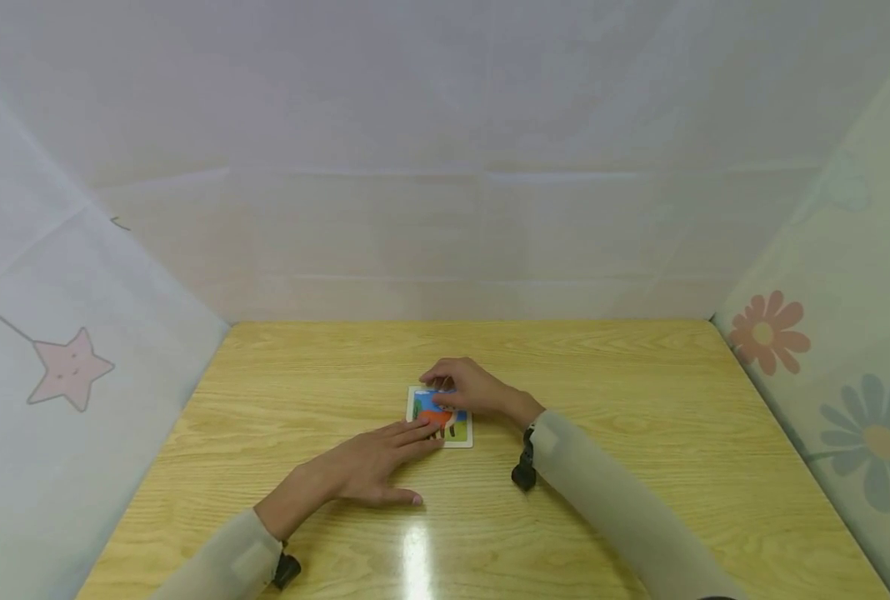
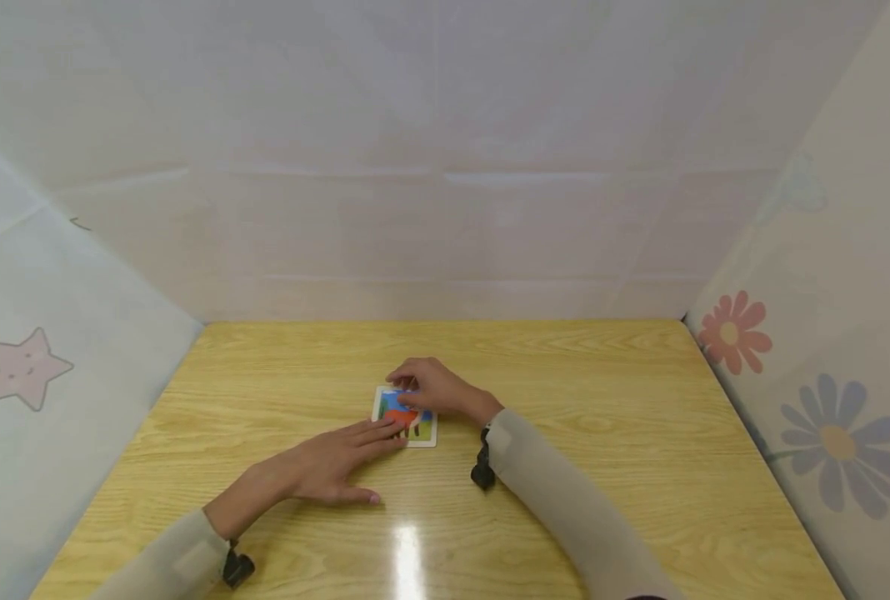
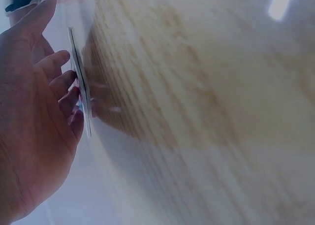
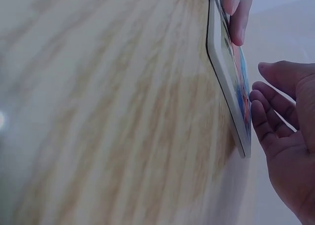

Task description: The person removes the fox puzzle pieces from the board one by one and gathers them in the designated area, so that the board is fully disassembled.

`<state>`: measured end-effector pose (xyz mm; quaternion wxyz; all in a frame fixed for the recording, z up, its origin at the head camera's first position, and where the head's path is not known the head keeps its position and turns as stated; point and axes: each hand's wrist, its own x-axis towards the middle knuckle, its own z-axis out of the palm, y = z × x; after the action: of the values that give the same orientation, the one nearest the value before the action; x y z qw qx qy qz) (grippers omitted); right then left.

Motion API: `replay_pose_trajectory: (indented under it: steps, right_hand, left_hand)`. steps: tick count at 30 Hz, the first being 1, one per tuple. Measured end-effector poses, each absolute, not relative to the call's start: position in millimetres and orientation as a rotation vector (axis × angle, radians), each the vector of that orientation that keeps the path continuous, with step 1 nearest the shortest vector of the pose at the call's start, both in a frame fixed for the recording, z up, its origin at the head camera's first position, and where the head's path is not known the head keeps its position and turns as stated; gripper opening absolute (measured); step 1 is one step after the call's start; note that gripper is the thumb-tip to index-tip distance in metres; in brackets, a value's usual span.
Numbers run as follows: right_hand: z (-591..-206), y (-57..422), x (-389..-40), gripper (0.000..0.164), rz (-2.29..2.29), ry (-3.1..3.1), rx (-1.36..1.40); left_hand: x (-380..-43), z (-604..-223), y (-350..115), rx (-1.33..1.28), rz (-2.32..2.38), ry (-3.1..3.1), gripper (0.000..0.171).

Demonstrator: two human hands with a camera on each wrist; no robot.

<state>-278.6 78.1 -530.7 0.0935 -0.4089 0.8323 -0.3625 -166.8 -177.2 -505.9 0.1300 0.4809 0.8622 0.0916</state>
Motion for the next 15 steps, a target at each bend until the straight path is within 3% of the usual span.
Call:
replay_pose_trajectory:
  steps: [15]
  right_hand:
    - [-529.2, 71.0, -287.3, 0.033, -0.988, 2.427, -1.221]
  left_hand:
    - [-168.1, -503.7, -176.4, 1.287, 0.261, 2.483, 0.086]
